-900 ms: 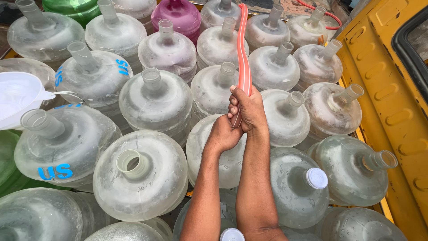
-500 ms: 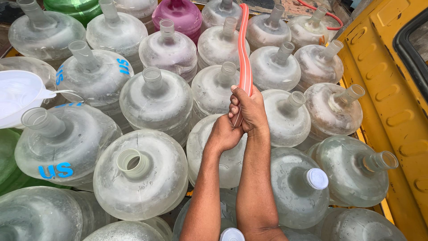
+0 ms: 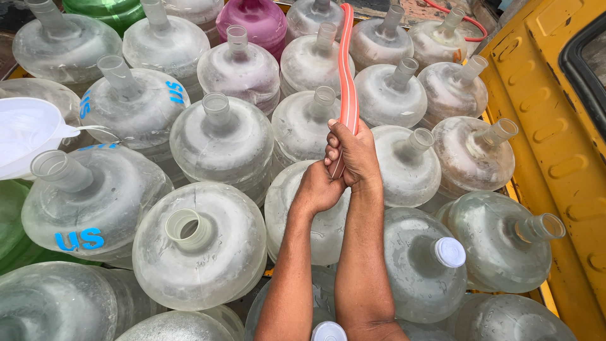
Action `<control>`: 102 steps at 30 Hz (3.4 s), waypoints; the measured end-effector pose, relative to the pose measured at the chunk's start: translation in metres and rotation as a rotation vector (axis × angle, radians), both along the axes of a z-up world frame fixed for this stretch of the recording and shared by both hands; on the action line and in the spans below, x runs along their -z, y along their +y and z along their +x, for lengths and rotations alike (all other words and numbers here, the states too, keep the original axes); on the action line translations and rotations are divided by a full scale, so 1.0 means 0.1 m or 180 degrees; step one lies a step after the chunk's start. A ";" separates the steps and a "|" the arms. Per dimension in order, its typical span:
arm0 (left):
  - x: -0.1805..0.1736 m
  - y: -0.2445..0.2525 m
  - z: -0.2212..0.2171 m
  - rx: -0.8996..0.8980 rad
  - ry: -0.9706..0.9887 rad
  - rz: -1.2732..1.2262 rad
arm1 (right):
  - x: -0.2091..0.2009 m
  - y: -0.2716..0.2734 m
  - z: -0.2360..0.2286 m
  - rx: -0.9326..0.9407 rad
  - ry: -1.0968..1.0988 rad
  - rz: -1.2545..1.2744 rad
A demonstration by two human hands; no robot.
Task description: The person uses a red hose to fill large water jugs arranged in the back of a yellow truck. They repeatedly insert the hose into different jugs, hold it in place, and move it to the next container. A white funnel is visible on top of one jug.
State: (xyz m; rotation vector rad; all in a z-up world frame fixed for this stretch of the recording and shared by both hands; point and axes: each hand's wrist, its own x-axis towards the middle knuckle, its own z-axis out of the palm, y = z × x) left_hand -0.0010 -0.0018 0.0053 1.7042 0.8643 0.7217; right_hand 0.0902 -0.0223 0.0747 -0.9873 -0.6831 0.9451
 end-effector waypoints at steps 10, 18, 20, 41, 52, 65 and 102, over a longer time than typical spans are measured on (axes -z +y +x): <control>0.01 0.01 0.00 0.0022 0.0005 -0.0017 | 0.01 0.01 0.00 0.0016 0.0001 -0.0013; 0.02 0.02 0.01 -0.0001 -0.0053 0.0050 | 0.01 0.01 0.01 -0.0019 0.0042 0.0015; 0.03 0.02 0.01 0.0024 -0.0020 0.0007 | 0.02 0.01 0.01 0.0009 0.0006 -0.0011; -0.01 0.01 0.00 -0.0004 0.0038 -0.0036 | 0.01 0.00 0.00 0.0002 -0.0014 0.0058; 0.09 0.05 0.02 -0.0052 -0.0212 0.0021 | 0.10 0.05 0.02 -0.0024 0.0028 0.0115; 0.70 0.61 0.08 0.0352 -0.0586 0.1534 | 0.69 0.61 0.11 0.0127 0.0248 0.0455; 0.28 0.19 0.15 -0.0182 -0.0216 0.0538 | 0.19 0.15 0.12 -0.0048 -0.0451 0.0114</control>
